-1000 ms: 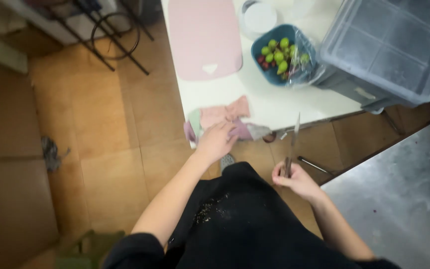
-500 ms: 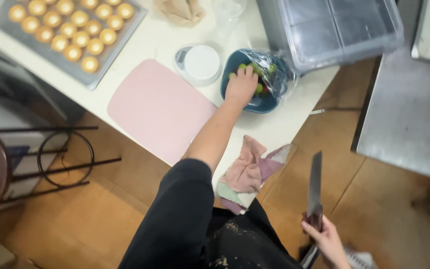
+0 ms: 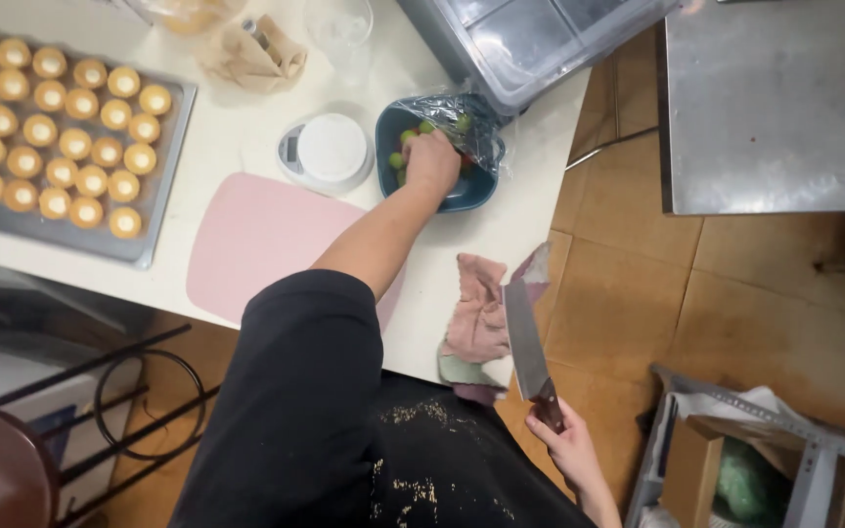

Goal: The person carries a knife to a counter, retrieves grapes from a bowl, and slices them on a cutting board using the knife.

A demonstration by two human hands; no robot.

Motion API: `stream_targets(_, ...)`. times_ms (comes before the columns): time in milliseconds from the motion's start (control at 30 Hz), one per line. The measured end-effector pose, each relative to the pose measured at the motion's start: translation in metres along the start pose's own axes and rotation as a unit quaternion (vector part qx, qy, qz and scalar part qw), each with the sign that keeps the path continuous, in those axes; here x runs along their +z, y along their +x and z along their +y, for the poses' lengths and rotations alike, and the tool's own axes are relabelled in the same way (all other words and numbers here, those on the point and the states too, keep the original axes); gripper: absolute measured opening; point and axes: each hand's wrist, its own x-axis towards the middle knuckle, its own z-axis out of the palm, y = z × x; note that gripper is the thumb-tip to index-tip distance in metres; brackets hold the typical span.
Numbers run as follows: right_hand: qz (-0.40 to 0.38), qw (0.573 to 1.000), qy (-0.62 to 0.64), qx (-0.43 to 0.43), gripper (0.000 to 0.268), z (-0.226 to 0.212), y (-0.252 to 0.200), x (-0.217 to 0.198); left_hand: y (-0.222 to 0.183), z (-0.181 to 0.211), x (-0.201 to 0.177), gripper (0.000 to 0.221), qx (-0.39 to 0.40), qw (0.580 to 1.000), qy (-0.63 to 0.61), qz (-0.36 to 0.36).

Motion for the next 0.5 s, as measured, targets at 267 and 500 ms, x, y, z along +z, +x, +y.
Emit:
stream_targets(267, 0.199, 0.978, 0.030, 0.060, 0.027, 0.018, -0.045, 0.148, -0.001, -0.037, 0.010, 0.028, 0.099, 0.954, -0.280, 0.046)
stream_targets(500, 0.255, 0.940, 0.214, 0.070, 0.034, -0.004, -0.049, 0.300, -0.170, -0.170, 0.102, 0.034, 0.266, 0.810, -0.519, 0.063)
